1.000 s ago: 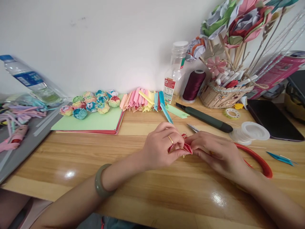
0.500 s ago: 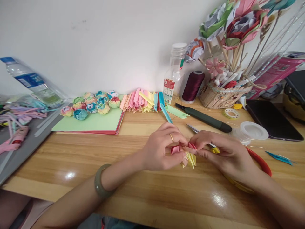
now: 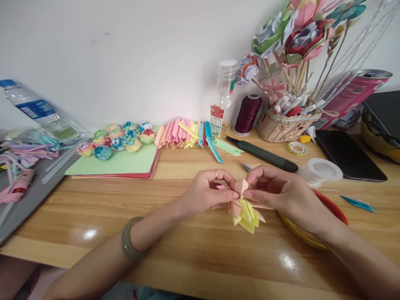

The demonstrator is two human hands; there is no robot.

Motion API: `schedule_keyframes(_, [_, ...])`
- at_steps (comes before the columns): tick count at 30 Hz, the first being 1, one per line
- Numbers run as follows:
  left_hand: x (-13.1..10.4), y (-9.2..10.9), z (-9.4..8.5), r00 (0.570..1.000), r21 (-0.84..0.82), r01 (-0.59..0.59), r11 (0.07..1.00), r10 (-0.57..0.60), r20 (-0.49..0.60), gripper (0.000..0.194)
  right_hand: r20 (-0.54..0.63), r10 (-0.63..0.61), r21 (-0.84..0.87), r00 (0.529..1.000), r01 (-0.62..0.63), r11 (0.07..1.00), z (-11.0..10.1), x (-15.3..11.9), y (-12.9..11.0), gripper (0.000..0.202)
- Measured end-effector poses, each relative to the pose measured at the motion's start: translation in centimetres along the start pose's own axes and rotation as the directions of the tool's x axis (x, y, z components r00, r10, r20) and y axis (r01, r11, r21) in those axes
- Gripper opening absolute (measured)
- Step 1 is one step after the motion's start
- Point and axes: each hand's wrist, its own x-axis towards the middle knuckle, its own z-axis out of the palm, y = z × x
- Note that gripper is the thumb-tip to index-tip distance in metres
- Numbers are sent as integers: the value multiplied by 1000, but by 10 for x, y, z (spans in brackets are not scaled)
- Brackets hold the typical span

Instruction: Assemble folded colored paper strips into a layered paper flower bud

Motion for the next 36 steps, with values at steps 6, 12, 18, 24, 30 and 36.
schedule_keyframes(6, [5,-4,-3,1000,-17,-5,1000,5,4,18,-89,0,-33,996,-3,999,0,3,5,26])
schedule_keyframes(12, [6,-3,-3,999,-1,42,999,-42,-18,20,7,92,35,996,-92,995,-4,4,10,27])
schedule_keyframes(18, [5,1,-1,998,-55,54,997,-56,-22,22,8,117,-14,993,-117,993,-5,5,15,29])
schedule_keyframes(24, [6,2,0,997,-58,71,996,-73,-38,22,-1,97,-30,995,-97,995,1,4,8,26])
schedule_keyframes(30, [6,-1,3,992,33,12,999,-8,-123,15,-66,-164,-347,984,131,929,5,1,12,20])
schedule_keyframes(36, [4,-5,5,967,201,-93,975,136,-213,9,2,-431,-651,902,329,684,4,-2,17,2])
